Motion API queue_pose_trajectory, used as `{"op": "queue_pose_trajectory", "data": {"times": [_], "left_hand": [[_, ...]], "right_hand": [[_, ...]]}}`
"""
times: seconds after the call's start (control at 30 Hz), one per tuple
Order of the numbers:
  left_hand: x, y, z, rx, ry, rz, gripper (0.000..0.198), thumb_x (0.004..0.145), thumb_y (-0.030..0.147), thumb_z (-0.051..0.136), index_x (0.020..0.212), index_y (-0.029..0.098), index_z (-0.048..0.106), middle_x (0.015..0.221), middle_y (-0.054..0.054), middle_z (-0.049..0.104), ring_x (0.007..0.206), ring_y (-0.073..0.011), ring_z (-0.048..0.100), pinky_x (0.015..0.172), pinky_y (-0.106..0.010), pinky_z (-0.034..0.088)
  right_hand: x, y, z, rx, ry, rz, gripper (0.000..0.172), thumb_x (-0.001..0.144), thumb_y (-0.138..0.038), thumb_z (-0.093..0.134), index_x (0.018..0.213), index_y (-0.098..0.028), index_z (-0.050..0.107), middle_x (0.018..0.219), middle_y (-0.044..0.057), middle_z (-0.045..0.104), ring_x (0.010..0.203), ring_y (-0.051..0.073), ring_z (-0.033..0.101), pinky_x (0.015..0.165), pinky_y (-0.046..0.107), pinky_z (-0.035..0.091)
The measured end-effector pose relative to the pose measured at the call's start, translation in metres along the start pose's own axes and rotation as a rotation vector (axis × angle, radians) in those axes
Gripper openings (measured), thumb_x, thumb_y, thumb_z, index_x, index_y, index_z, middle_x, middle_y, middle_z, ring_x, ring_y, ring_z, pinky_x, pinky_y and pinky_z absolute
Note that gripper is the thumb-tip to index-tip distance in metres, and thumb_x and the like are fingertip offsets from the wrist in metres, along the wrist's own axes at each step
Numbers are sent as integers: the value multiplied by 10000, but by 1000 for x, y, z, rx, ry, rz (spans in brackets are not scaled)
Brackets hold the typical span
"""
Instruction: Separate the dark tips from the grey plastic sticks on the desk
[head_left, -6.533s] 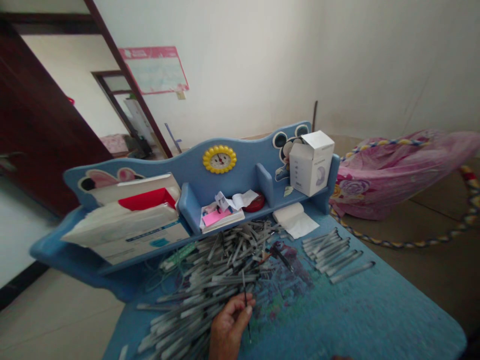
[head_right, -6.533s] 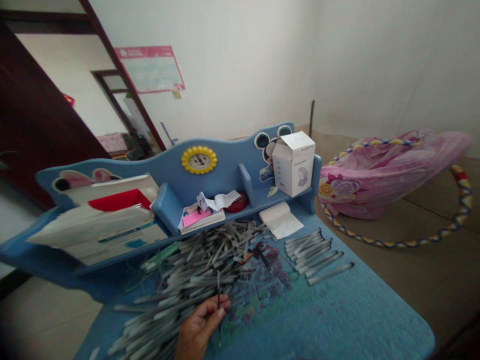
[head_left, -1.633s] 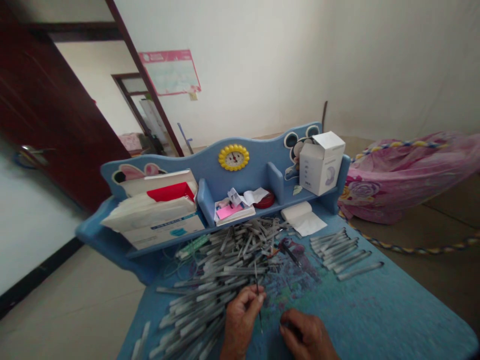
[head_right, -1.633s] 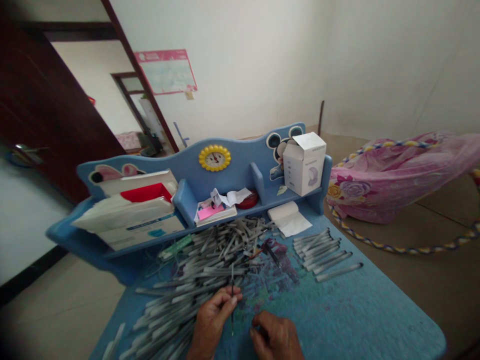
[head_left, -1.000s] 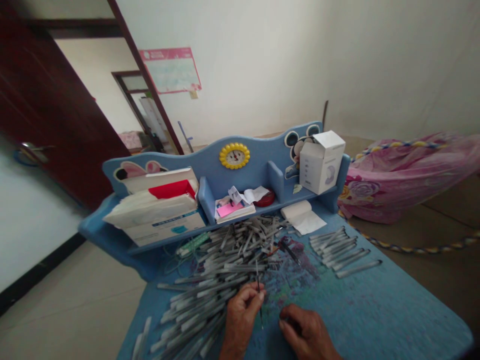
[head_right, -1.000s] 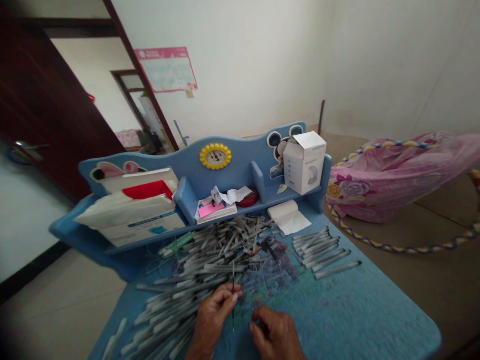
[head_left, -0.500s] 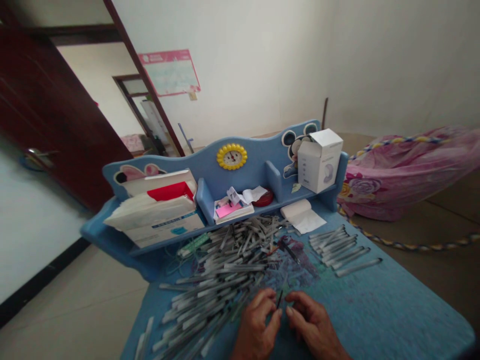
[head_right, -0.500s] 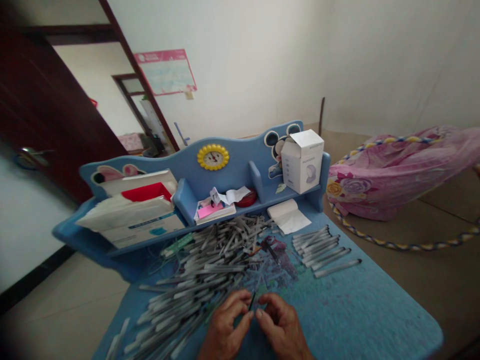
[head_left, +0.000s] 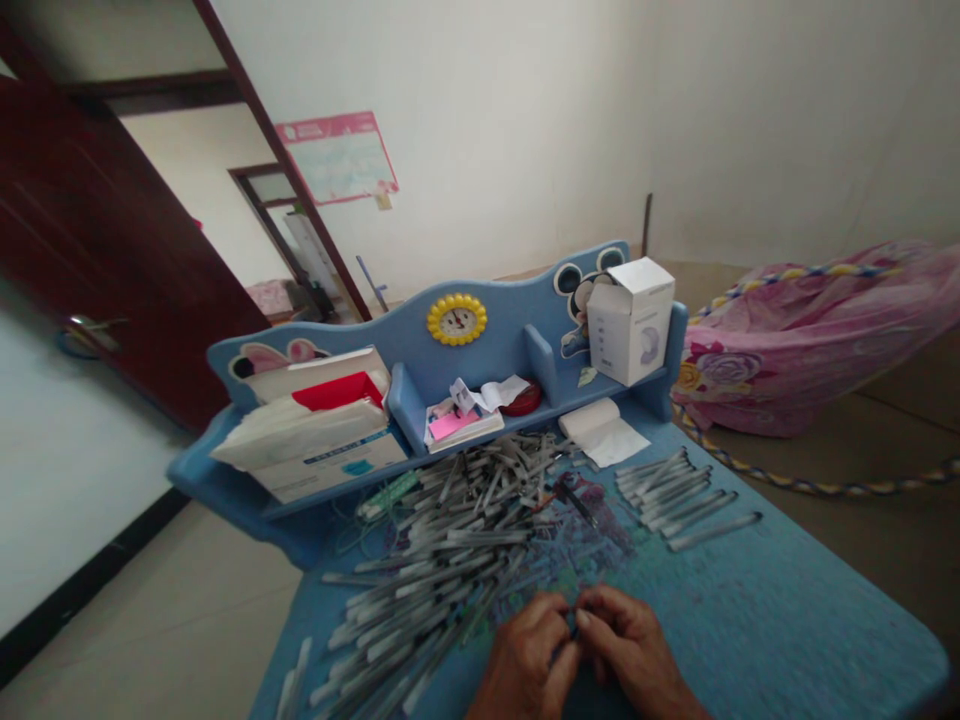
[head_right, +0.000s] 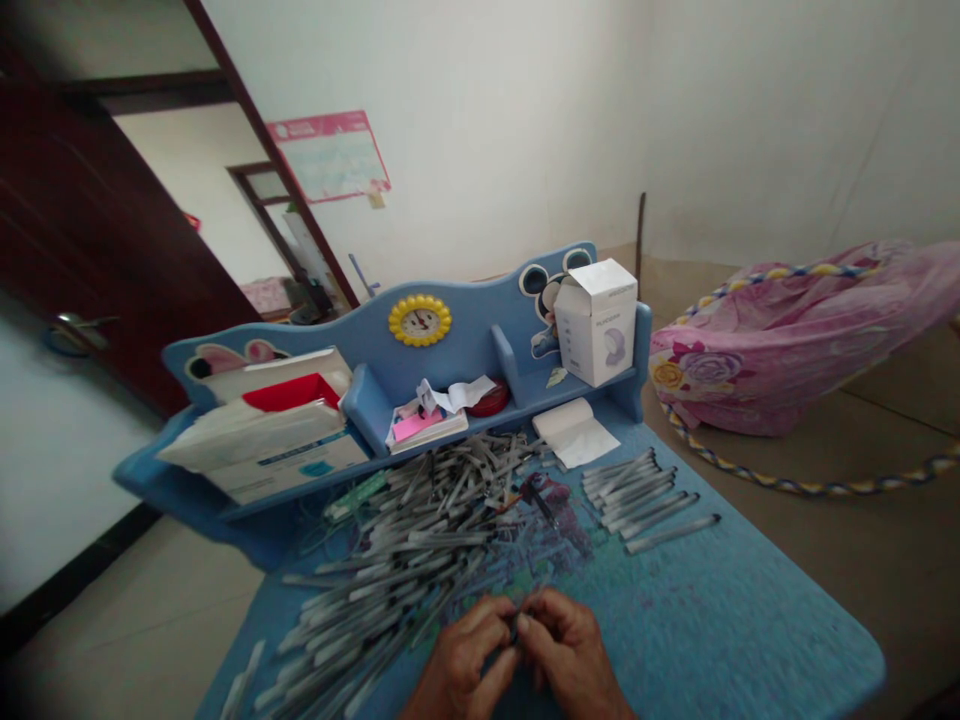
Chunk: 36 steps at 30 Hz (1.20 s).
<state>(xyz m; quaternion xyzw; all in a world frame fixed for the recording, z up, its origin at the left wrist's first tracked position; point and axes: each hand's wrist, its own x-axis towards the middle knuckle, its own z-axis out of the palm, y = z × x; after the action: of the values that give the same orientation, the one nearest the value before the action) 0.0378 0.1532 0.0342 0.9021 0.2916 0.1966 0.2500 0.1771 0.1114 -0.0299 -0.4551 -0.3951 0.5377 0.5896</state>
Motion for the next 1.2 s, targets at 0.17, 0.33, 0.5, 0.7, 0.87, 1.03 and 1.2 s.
{"op": "queue_pose_trajectory", "data": {"times": [0.17,0.33,0.5,0.7,0.87,1.03,1.2], "left_hand": [[9,1,-21,60,51,-41,135,801,206,501,826,195,632,924,-78,653,875,-175,612,785,-248,484],[41,-18,-45,271,135,-154,211,833,197,423,848,189,634,893,-78,640,851,-178,599,785,-281,471],[84,-39,-50,689,75,-406,225,833,166,413,920,188,618,953,-70,620,932,-180,567,809,-267,433],[111,-52,-43,794,87,-486,239,816,149,406,902,147,629,962,-110,598,935,-226,561,777,-316,431],[120,-59,-39,816,55,-488,282,817,128,382,922,133,644,956,-127,603,928,-237,580,770,-328,439],[124,-62,-40,813,16,-512,321,817,102,359,928,117,660,952,-148,616,902,-231,606,754,-314,449],[123,-59,-45,787,-32,-508,305,791,100,383,891,109,671,944,-152,629,879,-241,620,726,-305,458]], "right_hand": [[0,-8,-2,66,48,72,398,717,-534,598,726,-142,530,465,-44,501,343,60,413,361,173,303],[-1,-11,-5,140,50,92,386,719,-524,599,747,-148,518,474,-20,557,331,73,434,346,172,297],[-1,-11,-7,185,42,75,360,740,-495,595,749,-145,512,499,-8,581,339,71,444,350,168,296],[1,-9,-7,225,26,71,371,725,-500,609,739,-146,499,484,-14,576,323,68,444,343,163,294],[3,-10,-6,229,18,75,381,717,-504,615,723,-142,497,486,-8,581,320,63,445,336,155,286],[2,-11,-7,234,12,70,369,723,-495,614,721,-145,496,480,-14,574,321,60,441,337,153,289],[3,-8,-8,238,20,69,353,729,-474,618,736,-141,503,484,-9,580,322,61,446,340,153,288]]}}
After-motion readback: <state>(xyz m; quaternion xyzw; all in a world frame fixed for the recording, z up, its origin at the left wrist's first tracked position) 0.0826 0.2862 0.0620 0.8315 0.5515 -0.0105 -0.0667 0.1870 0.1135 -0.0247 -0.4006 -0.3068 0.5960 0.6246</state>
